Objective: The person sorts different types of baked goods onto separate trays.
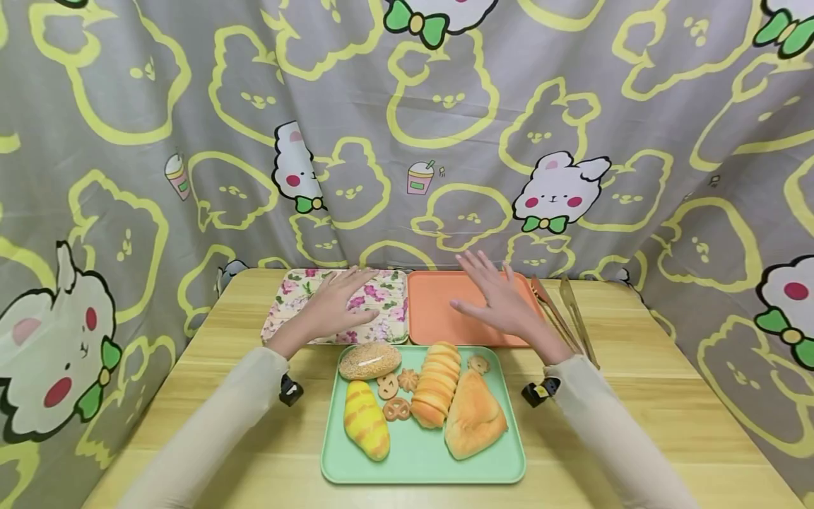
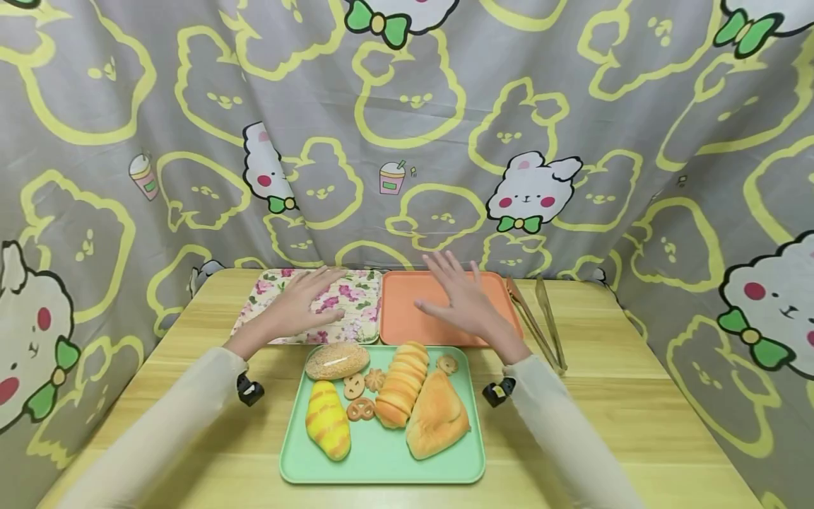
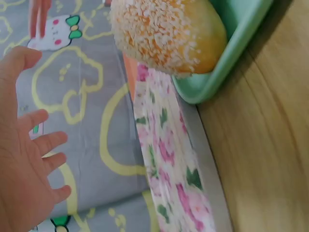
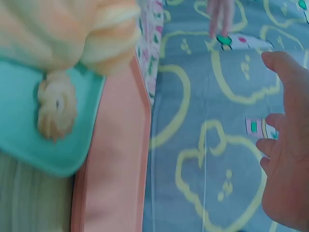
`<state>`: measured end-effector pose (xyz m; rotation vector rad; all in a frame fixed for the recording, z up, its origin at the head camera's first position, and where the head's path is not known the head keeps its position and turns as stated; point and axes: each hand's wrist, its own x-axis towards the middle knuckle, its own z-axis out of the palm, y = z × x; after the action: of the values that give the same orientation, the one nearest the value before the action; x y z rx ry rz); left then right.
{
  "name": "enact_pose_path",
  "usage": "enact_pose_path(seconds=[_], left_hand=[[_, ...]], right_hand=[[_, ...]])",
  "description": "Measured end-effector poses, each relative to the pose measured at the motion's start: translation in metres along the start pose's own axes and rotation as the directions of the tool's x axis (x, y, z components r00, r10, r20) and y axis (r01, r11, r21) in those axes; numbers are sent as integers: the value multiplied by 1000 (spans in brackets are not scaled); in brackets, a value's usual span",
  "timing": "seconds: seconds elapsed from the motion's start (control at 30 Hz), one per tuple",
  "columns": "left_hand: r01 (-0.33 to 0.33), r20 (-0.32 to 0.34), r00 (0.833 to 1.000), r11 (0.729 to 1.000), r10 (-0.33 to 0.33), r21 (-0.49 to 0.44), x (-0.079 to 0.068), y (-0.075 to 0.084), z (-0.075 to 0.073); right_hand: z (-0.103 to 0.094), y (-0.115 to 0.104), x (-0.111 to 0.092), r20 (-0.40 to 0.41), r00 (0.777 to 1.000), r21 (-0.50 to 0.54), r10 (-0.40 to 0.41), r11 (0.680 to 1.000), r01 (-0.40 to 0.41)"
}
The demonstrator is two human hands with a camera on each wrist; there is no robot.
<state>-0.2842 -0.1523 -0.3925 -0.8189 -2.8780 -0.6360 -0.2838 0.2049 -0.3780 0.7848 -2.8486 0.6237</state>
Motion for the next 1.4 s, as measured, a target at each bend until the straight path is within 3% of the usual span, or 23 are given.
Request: enact_pose_path(seconds=[0.3,0.47,0.67,0.97,1.23,1.4], left_hand=[[111,4,994,974,-113,-200,-21,-21,-2],[93,23,996,965,-90,-244,-31,-27,6],[71,65,996,964,-56,-256,-43,-34,16],[67,155,988,946,-18,-318,-50,-38,19],[93,230,973,932,-10,-351,-51,-42,26],[100,241,970,928,-11,-359,-50,-45,28]], right_hand=[[-26,47,-28,-144,984,29,103,995,-100],[-36,73,-51,-214,960,72,177,984,-166],[-40,98,-72,-232,937,87,260,965,-247],[-31,128,-88,-168,915,28,366,930,-367],[-22,151,-99,43,878,57,477,876,-479],[-20,155,-103,108,840,57,532,840,-539]])
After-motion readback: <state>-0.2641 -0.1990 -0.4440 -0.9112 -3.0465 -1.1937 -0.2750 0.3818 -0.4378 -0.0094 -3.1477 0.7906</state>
